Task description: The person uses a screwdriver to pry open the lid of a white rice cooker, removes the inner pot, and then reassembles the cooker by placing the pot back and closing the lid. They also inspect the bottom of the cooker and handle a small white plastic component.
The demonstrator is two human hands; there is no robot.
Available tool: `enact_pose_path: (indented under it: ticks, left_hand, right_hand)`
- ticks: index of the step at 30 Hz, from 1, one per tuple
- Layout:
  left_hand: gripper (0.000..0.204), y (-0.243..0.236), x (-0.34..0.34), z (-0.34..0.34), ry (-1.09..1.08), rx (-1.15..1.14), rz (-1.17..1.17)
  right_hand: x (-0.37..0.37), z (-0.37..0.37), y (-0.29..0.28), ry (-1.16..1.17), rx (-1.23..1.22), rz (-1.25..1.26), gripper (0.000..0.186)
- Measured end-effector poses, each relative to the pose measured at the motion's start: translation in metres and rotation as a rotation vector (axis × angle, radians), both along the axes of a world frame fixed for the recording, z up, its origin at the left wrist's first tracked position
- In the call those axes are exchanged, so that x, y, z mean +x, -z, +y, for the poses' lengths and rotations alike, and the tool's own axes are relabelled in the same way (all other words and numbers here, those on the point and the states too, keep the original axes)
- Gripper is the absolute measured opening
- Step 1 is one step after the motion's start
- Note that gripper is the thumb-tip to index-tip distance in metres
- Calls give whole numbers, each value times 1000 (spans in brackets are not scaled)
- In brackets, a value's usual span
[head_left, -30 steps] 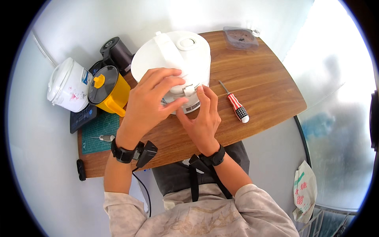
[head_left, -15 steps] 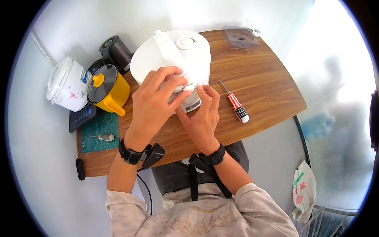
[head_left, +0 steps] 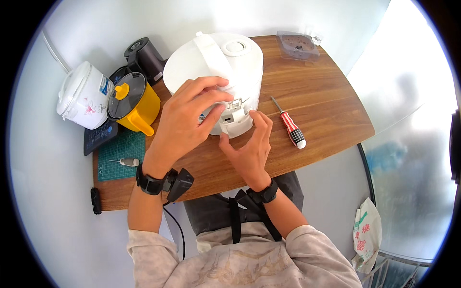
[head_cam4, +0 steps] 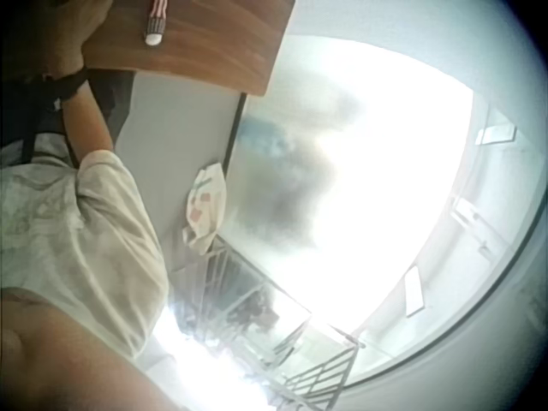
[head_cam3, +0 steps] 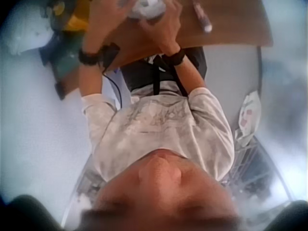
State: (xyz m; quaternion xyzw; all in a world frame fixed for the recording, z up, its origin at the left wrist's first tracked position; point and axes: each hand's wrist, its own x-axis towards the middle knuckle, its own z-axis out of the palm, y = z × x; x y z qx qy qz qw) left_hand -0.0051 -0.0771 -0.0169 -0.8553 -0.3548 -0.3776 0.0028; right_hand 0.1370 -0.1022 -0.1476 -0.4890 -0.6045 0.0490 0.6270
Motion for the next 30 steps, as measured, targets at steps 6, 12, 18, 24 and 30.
enact_pose_path:
  ticks: [6, 12, 18, 24, 30]
  left_hand:
    - [18, 2, -2, 1, 12, -4, 2]
    - [18, 2, -3, 1, 13, -23, 0]
    - [21, 3, -3, -1, 8, -46, 12]
    - [22, 3, -5, 1, 19, -37, 22]
    - [16, 4, -2, -3, -7, -67, -12]
  right_hand:
    - [0, 1, 7, 39, -47, -68, 76]
    - [-1, -1, 7, 29, 31, -16, 76]
    - [0, 4, 1, 25, 41, -28, 79]
    - [1, 4, -1, 26, 143, 4, 79]
    - [-2, 10, -8, 26, 111, -2, 77]
